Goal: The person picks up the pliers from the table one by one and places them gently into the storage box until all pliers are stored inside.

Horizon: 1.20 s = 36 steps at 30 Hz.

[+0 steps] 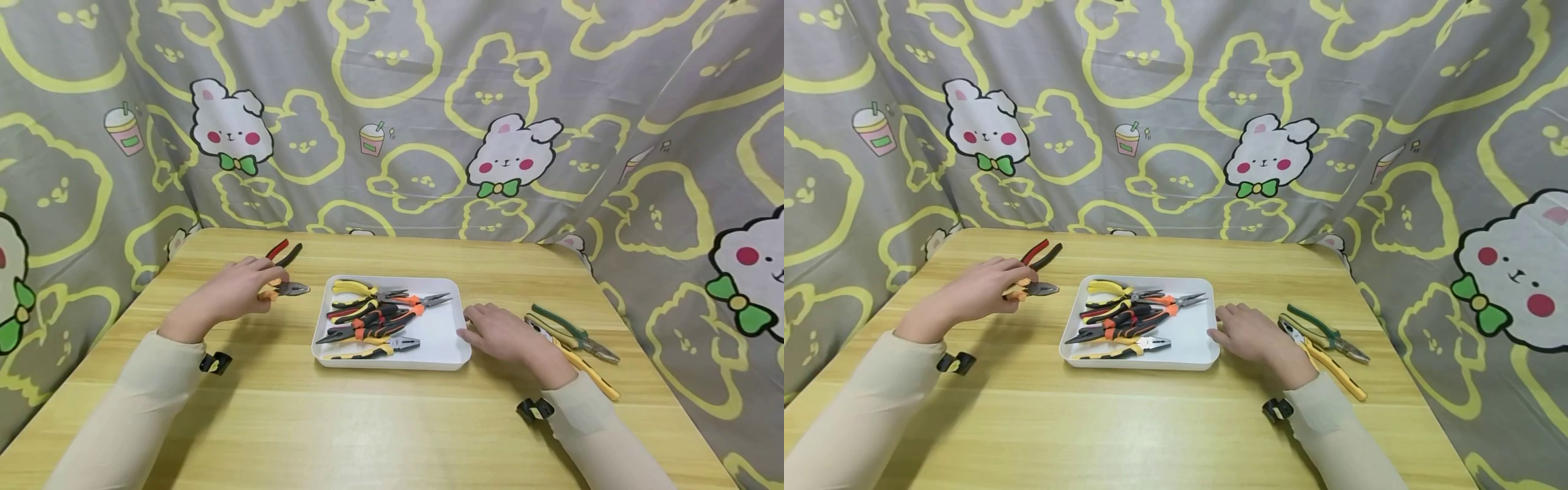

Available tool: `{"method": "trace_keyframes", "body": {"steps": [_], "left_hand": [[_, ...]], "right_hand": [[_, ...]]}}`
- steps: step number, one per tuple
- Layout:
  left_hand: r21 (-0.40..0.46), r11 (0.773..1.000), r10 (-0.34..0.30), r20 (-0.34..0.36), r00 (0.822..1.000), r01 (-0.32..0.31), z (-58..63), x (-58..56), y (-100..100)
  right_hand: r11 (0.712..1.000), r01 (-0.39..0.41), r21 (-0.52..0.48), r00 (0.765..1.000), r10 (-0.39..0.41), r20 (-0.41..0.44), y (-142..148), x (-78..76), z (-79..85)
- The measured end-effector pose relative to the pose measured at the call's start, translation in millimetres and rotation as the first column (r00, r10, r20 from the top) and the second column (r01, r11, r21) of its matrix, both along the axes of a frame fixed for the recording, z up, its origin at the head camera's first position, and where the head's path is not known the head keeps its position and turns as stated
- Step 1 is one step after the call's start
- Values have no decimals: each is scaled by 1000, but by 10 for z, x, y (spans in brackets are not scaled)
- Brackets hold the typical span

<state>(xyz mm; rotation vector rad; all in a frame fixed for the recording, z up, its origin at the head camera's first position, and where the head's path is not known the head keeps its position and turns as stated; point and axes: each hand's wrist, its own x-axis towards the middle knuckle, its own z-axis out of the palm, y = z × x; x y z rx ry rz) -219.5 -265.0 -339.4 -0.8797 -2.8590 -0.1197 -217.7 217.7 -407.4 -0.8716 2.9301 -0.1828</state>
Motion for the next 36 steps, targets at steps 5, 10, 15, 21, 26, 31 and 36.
{"method": "trace_keyframes", "body": {"steps": [5, 10, 15, 21, 26, 31, 36], "left_hand": [[-23, 997, -69, -23, 997, 69, 57, -26, 184], [-44, 987, -153, -37, 988, 151, 72, -84, 390], [-75, 971, -230, -47, 972, 226, 89, -142, 611], [-138, 946, -302, -43, 952, 294, 123, -192, 890], [-196, 920, -353, -43, 935, 338, 118, -252, 1130], [-243, 906, -360, -13, 933, 346, 100, -291, 1361], [-296, 877, -398, -6, 917, 379, 82, -287, 1573]], "right_hand": [[1000, -1, -7, 1000, 1, -1, -10, 2, 13], [1000, 3, -8, 1000, -3, 3, -4, 7, 7], [1000, 1, -10, 1000, -1, 3, 1, 4, -3], [1000, -4, -12, 1000, 4, -1, 5, -4, -8], [1000, -1, -9, 1000, 1, -3, 7, -7, -4], [1000, 5, -10, 1000, -5, 4, 4, -6, 1], [1000, 3, -13, 1000, -3, 3, 0, 1, -2]]}}
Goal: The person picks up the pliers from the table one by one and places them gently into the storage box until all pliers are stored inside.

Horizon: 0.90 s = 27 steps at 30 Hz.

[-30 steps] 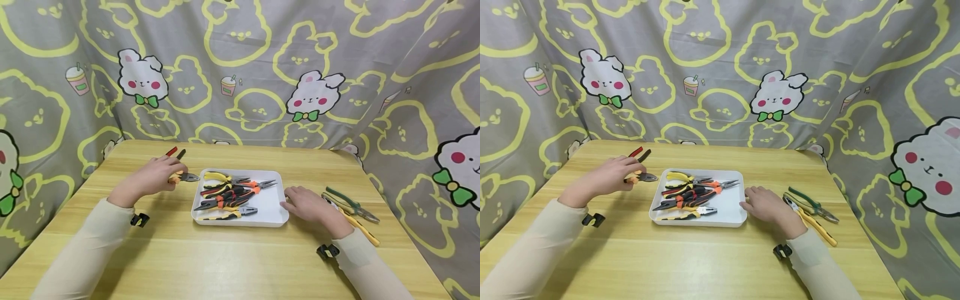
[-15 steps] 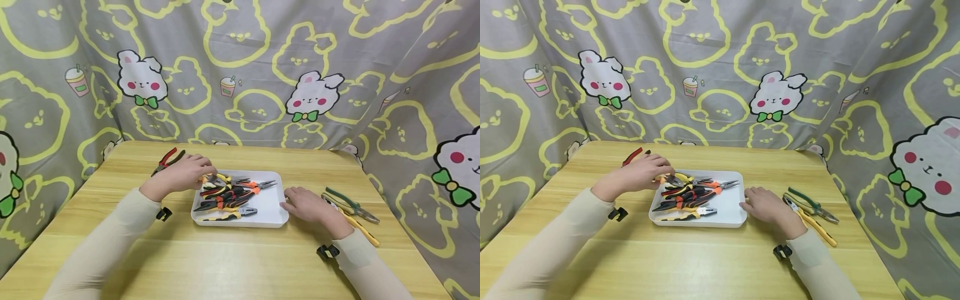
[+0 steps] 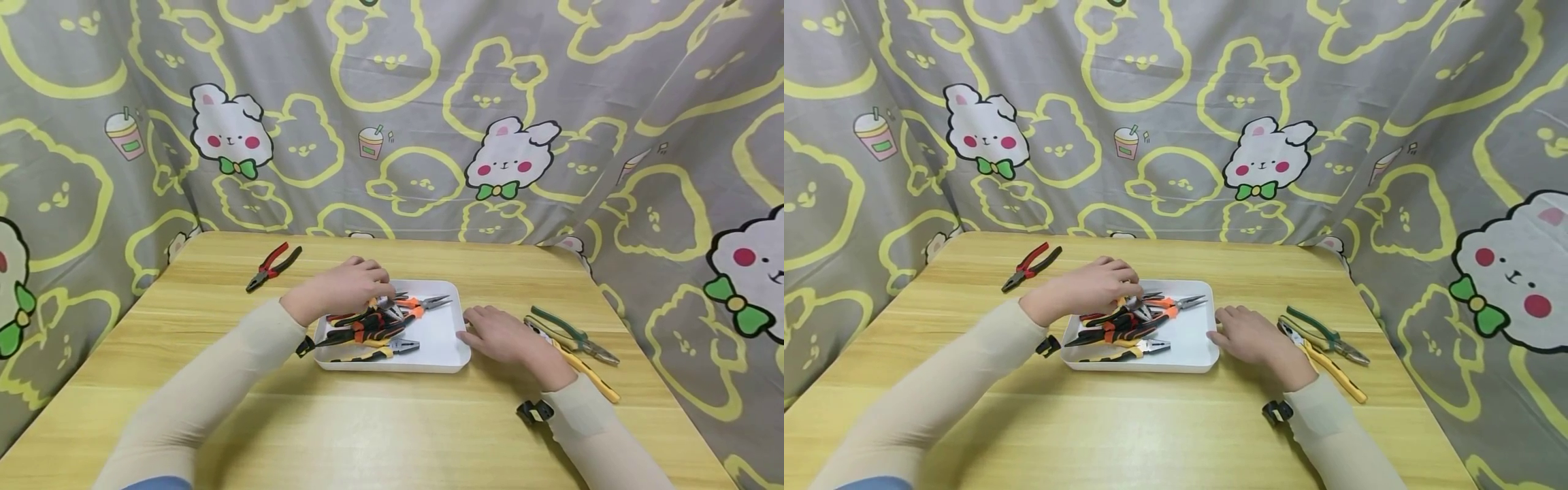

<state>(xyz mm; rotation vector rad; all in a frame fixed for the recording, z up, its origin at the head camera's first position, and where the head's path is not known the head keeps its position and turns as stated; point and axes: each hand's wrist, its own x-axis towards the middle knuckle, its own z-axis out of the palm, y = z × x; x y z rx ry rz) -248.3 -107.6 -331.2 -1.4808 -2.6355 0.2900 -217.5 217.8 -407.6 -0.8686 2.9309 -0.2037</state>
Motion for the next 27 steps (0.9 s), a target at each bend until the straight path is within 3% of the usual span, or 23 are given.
{"method": "trace_keyframes", "body": {"steps": [17, 27], "left_hand": [[-158, 982, -109, -38, 993, 101, -86, 5, 529], [-280, 940, -239, -129, 962, 196, -226, 15, 755]], "right_hand": [[1000, -13, -4, 1000, 13, -10, 3, -9, 3], [1000, -12, -1, 1000, 12, -14, 7, -6, -1]]}}
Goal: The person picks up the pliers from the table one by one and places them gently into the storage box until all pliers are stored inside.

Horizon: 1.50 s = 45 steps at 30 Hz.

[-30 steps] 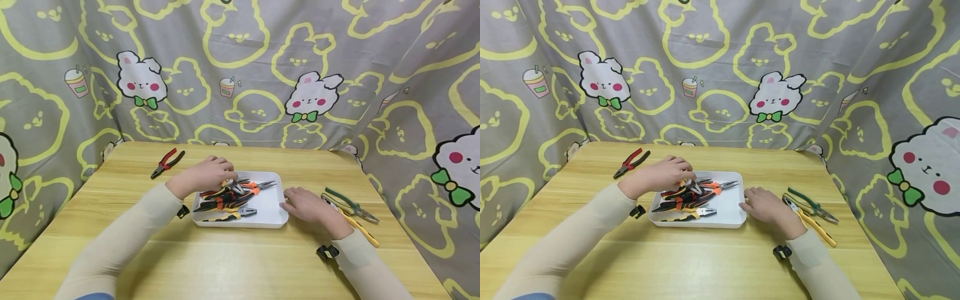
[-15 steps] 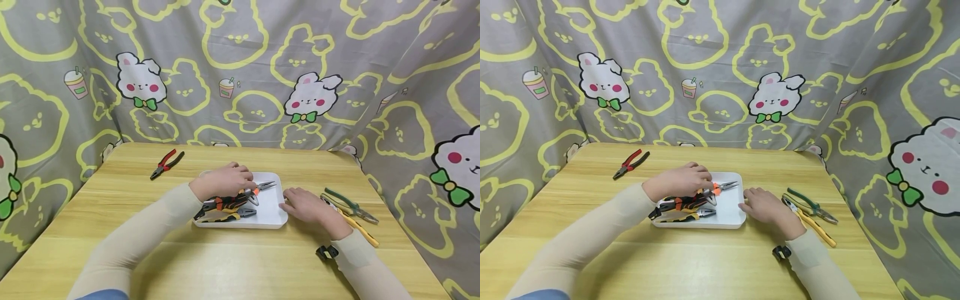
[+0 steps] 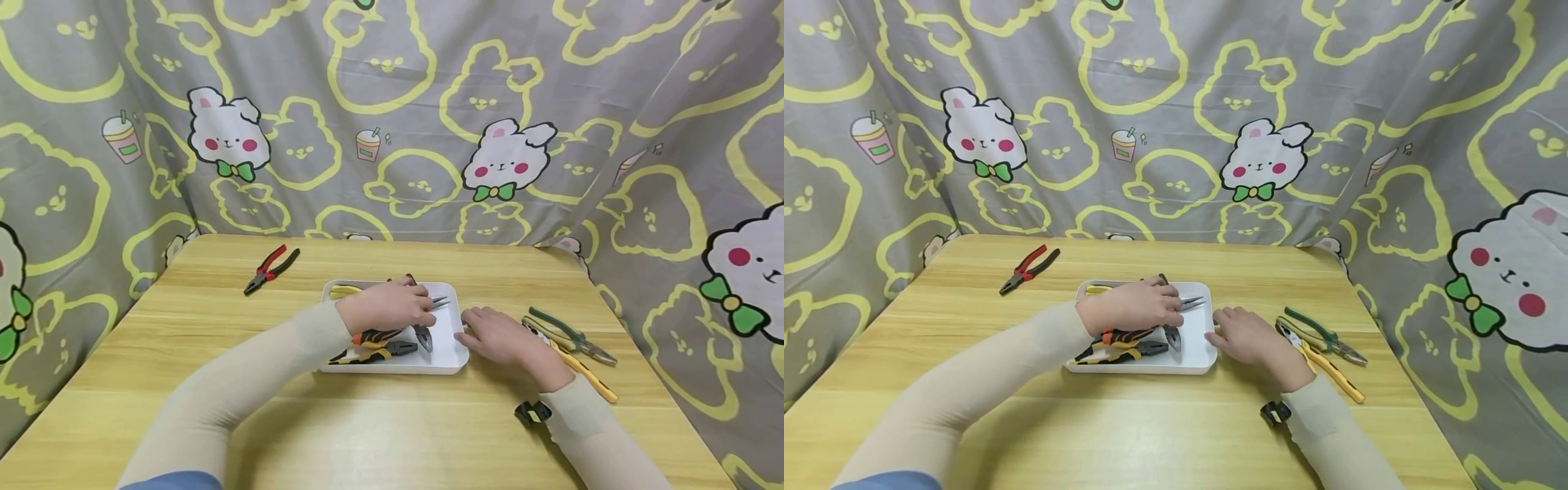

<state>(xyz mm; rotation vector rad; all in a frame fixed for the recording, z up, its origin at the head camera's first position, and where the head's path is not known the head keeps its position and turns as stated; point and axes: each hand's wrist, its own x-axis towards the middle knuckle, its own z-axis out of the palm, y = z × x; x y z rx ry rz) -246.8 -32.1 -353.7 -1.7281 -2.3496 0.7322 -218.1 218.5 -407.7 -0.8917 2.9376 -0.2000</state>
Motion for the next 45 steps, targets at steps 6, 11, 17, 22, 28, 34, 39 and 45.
{"method": "trace_keyframes", "body": {"steps": [6, 11, 17, 22, 28, 34, 39, 45], "left_hand": [[-90, 991, -102, -65, 993, 96, -132, 8, 154], [-144, 971, -208, -129, 970, 190, -207, 19, 240], [-158, 952, -284, -135, 949, 262, -284, -10, 307], [-153, 942, -316, -121, 941, 297, -325, -24, 330], [-89, 989, -115, 50, 992, 119, -337, 5, 321], [7, 985, 170, 197, 966, -175, -330, 48, 364], [-33, 973, 230, 211, 950, -228, -315, 71, 417], [-55, 985, 173, 363, 916, -164, -293, 69, 408]], "right_hand": [[1000, -10, -7, 1000, 10, -11, 5, 5, -12], [1000, -18, -9, 1000, 18, -12, 6, 10, -7], [1000, -21, -9, 1000, 21, -6, 6, 6, -2], [1000, -24, -14, 1000, 24, -10, -4, 7, 7], [1000, -19, -14, 1000, 19, -11, 1, 2, 4], [1000, -7, -9, 1000, 7, 0, 5, 2, 9], [1000, 0, -6, 1000, 0, 8, 4, 7, 18], [1000, -1, -5, 1000, 1, 6, 4, 5, 12]]}}
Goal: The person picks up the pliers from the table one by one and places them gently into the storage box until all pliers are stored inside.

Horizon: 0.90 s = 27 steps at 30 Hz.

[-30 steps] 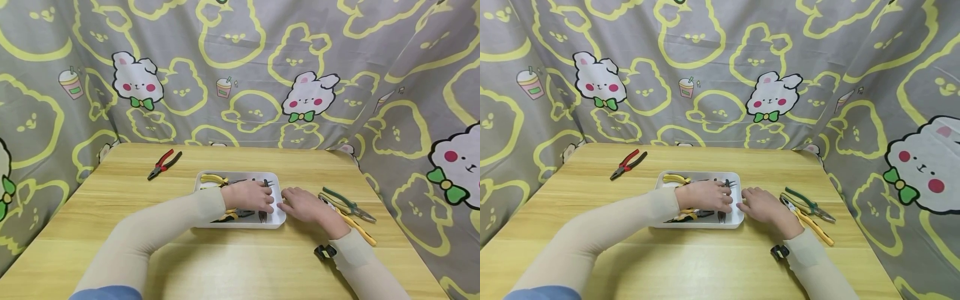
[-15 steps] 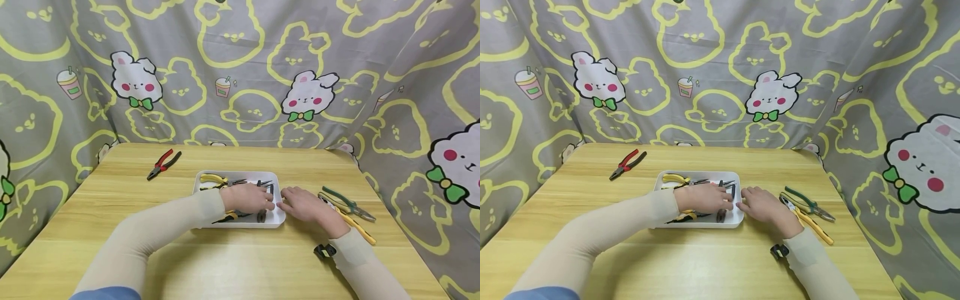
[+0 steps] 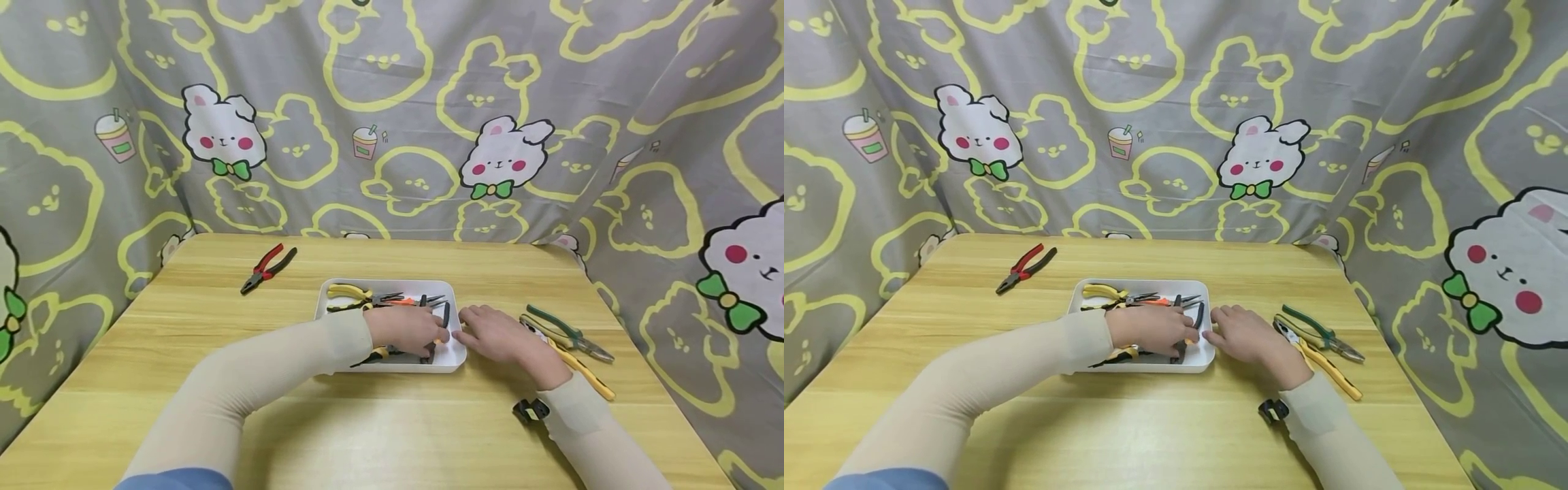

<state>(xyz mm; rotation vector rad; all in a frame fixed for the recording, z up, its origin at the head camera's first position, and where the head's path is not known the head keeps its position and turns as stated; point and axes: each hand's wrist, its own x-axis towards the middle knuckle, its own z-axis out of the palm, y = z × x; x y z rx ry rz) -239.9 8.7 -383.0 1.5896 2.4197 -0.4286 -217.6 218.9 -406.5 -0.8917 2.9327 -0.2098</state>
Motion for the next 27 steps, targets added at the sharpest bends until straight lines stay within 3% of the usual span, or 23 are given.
{"method": "trace_keyframes", "body": {"steps": [4, 12, 15, 21, 27], "left_hand": [[4, 1000, -28, 77, 997, 28, 1, -16, -59], [31, 993, -116, 94, 989, 114, 1, -64, -175], [46, 994, -99, 93, 991, 95, 24, -49, -186], [45, 999, -4, 112, 994, -1, 96, -8, -220], [18, 999, 29, 131, 991, -31, 94, -6, -232]], "right_hand": [[1000, -7, 3, 1000, 7, -9, -9, 0, -7], [1000, -17, -2, 1000, 17, -17, -18, 7, -7], [1000, -13, 2, 1000, 13, -11, -15, -1, -7], [1000, -5, 8, 1000, 5, -2, -7, -4, -4], [1000, -11, 2, 1000, 11, -11, 3, -13, -20]]}}
